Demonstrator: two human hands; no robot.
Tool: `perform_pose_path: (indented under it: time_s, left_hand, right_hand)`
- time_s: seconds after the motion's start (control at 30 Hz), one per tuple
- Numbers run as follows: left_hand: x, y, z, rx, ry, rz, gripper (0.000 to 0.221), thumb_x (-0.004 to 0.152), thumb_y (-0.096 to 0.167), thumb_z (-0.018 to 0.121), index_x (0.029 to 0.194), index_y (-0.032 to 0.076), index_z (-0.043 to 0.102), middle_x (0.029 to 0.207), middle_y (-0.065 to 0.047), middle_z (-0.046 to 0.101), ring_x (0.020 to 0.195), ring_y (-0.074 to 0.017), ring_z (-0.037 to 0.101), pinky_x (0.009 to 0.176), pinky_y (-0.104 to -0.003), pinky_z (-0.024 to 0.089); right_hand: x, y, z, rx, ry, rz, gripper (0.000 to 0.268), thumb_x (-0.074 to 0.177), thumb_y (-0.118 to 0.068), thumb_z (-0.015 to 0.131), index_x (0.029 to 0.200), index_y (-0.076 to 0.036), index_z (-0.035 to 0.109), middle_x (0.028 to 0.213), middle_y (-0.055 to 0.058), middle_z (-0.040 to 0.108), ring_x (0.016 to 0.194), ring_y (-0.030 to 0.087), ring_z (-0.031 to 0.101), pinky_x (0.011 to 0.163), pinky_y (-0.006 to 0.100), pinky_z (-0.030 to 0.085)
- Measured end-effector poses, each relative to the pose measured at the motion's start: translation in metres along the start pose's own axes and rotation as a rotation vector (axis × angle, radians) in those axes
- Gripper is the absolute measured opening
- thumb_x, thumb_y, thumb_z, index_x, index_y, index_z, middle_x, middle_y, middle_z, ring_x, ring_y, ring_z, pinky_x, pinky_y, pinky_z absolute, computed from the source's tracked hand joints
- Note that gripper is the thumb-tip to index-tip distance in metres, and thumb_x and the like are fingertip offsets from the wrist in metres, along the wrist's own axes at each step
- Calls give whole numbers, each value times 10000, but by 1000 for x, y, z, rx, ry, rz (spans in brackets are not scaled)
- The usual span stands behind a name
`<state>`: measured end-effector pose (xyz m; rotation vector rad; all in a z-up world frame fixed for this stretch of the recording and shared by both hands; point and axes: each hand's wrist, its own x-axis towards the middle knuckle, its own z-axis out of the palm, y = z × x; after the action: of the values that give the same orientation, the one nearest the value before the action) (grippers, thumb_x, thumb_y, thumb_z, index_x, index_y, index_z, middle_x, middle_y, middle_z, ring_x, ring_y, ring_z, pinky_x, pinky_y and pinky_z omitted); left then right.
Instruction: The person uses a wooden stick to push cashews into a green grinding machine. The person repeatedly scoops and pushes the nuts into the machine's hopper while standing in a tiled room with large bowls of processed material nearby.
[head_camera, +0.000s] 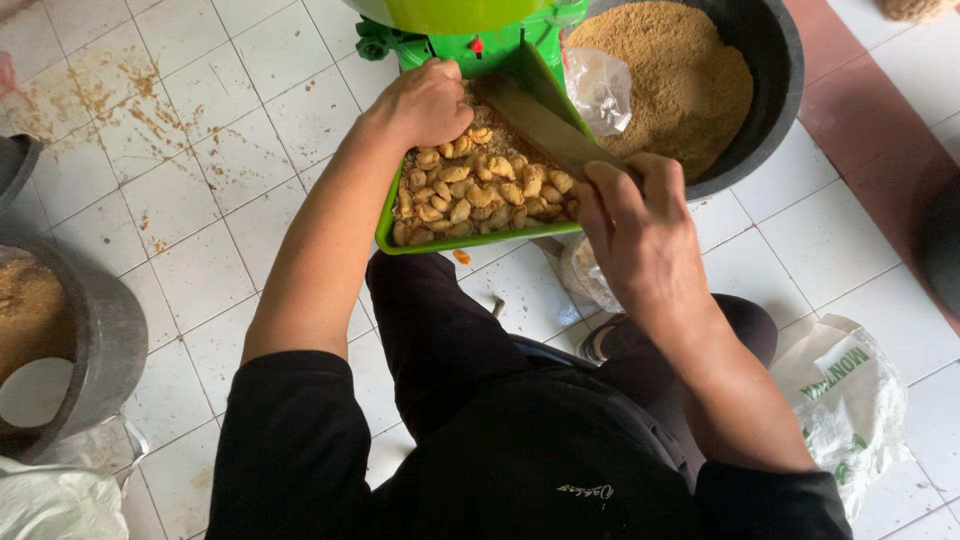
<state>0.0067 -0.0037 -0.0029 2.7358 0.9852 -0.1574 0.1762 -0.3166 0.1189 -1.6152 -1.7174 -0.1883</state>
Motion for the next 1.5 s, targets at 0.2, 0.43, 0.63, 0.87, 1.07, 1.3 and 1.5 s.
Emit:
perform_pose_path:
  time_s: [0.2, 0.43, 0.63, 0.87, 1.07, 1.3, 1.5]
  left_hand:
    - [12, 2, 5, 215, -84, 55, 500, 1010, 239, 459, 827, -75, 802, 1356, -262, 588, 1255, -339, 513, 1184, -464, 326]
    - [7, -4, 7, 30, 47, 110, 485, 884, 262, 413, 1238, 155, 727, 1457, -37, 572, 1223, -352, 502, 1066, -541, 349]
    - [12, 8, -10, 239, -286, 9, 462, 1035, 230, 372, 933, -13, 751, 946, -173, 714, 878, -285, 690, 1213, -477, 391]
    - [12, 9, -6, 136, -134, 24, 412, 944, 249, 449, 1032, -30, 738, 1162, -202, 657, 1121, -371, 602, 1105, -495, 387]
    - [10, 2, -3, 103, -153, -14, 449, 963, 239, 424, 1180, -20, 718, 1361, -174, 625, 1244, -359, 579, 1161, -474, 388]
    - [-1, 13, -21, 97, -115, 39, 433, 1006, 296, 424, 1141, 51, 754, 1315, -140, 647, 1237, -371, 553, 1143, -486, 388]
    - [-11, 20, -23, 51, -120, -36, 442, 1004, 298, 372, 1289, 168, 684, 1440, 2, 580, 1413, -285, 424, 1189, -582, 227]
  right_hand:
    - [-66, 32, -38, -119, -20, 83, 189, 1057, -84, 792, 1209, -29, 696, 1142, 157, 634, 933, 277, 693, 793, 374, 612]
    - [-14, -27, -84, -138, -116, 183, 224, 1032, -94, 801, 1239, -58, 723, 1155, 161, 635, 895, 259, 706, 755, 350, 609]
    - [-16, -6, -31, -83, -77, 19, 305, 992, -99, 780, 1278, -30, 699, 1207, 189, 587, 1003, 338, 697, 858, 405, 628]
    - [-31, -2, 3, -32, -97, 97, 311, 985, -98, 770, 1276, -5, 712, 1160, 255, 590, 902, 349, 699, 757, 416, 633]
    - [-36, 5, 27, 13, -57, 69, 284, 1006, -77, 738, 1264, 36, 704, 1187, 274, 600, 971, 355, 718, 771, 381, 656]
    - [-37, 19, 29, 43, -39, 27, 290, 986, -56, 747, 1252, 53, 713, 1209, 268, 620, 1014, 357, 723, 819, 380, 660]
    - [-29, 2, -70, -78, -12, 58, 203, 990, -10, 778, 1184, 3, 721, 1141, 203, 664, 919, 257, 719, 752, 347, 620]
